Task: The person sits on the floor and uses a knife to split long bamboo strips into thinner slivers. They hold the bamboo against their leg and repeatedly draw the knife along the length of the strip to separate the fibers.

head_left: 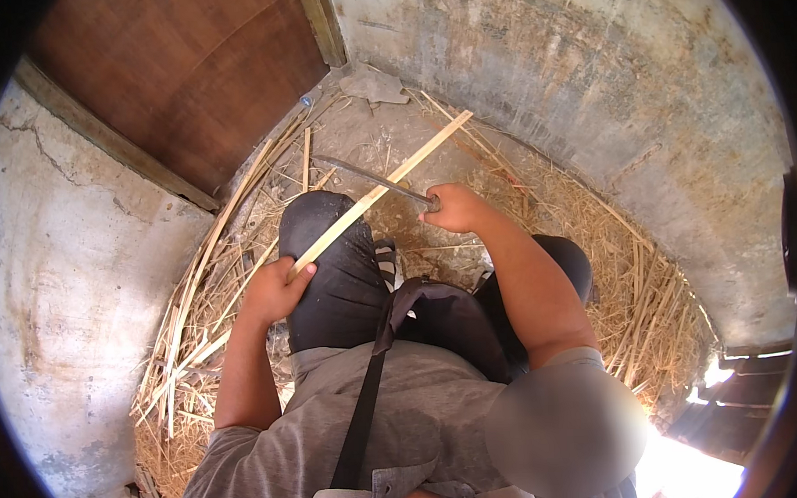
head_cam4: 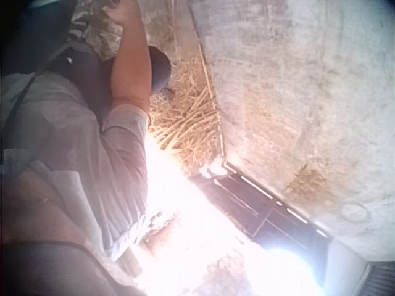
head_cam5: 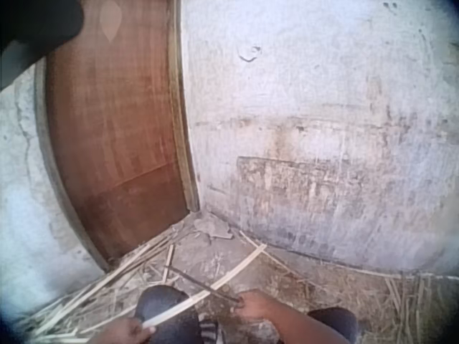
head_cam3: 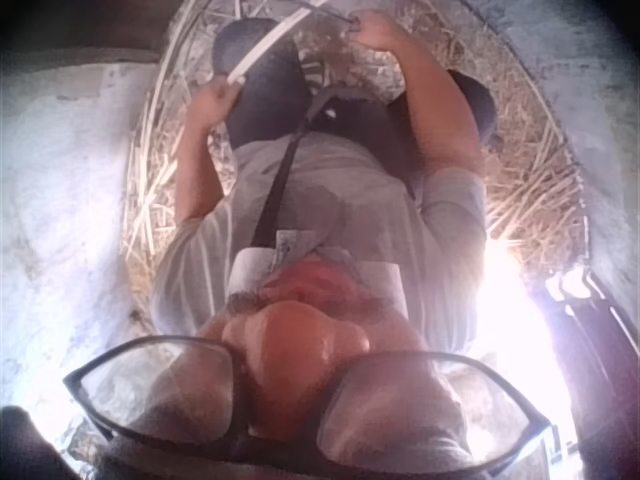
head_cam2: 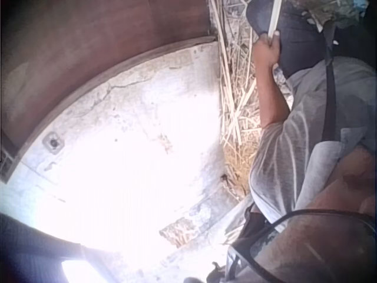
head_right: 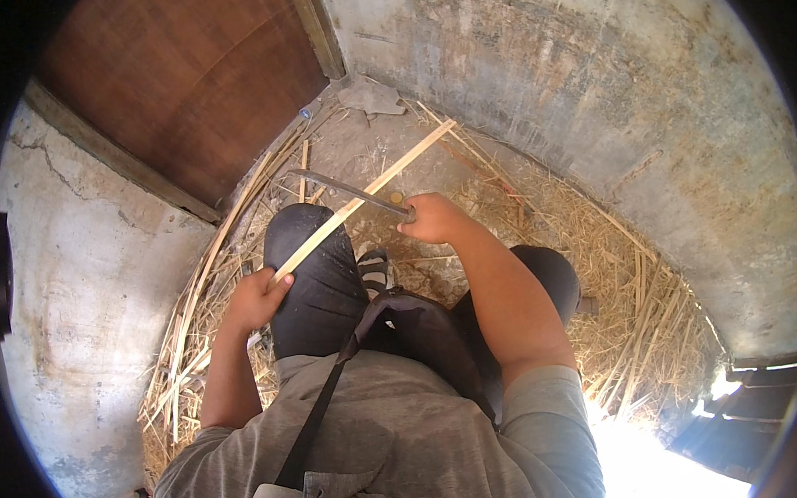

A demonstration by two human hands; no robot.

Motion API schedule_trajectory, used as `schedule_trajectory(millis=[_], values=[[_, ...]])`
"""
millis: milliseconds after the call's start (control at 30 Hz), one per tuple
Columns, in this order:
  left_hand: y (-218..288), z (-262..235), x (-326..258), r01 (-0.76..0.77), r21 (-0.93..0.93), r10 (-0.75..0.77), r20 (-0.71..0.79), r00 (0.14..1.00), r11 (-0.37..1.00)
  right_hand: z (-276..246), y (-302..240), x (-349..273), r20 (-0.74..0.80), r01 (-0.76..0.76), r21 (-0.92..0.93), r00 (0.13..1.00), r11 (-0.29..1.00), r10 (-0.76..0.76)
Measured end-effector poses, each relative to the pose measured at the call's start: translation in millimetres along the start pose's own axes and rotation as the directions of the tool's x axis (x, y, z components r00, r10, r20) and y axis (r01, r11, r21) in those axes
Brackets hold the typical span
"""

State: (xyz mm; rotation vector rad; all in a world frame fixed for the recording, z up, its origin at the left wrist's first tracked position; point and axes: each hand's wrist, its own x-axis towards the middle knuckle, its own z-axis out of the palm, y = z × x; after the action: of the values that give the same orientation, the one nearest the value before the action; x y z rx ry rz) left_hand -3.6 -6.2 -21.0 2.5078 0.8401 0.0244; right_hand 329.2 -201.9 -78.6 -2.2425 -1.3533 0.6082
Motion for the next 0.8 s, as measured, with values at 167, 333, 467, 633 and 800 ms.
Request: schedule_trajectory(millis=[167,333,467,633,800], values=[[-0.1,-0.2,0.0,-0.009,-0.005,0.009,-0.007,1.0,1.0,2.6,3.2,1.7,-0.007,0.022,-0.017,1.0,1.0,-0.022],[1.8,-1.5,0.1,0.011,-0.015,-0.011,0.011,1.0,1.0,8.1,10.7,4.2,-0.021,0.036,-0.008,0.999,0.999,-0.036],[0.3,-1.2,1.0,0.025,0.0,-0.025,0.02,0.999,1.0,8.5,11.4,4.4,-0.026,0.054,-0.012,0.998,0.998,-0.054],[-0.1,-0.1,1.3,0.031,-0.012,-0.031,0.021,0.999,0.999,8.3,10.3,3.3,-0.023,0.043,-0.007,0.999,0.999,-0.043],[3.7,-2.4,0.4,0.05,-0.01,-0.049,0.028,0.998,0.999,1.5,12.9,1.8,-0.004,0.052,0.045,0.999,0.998,-0.051]])
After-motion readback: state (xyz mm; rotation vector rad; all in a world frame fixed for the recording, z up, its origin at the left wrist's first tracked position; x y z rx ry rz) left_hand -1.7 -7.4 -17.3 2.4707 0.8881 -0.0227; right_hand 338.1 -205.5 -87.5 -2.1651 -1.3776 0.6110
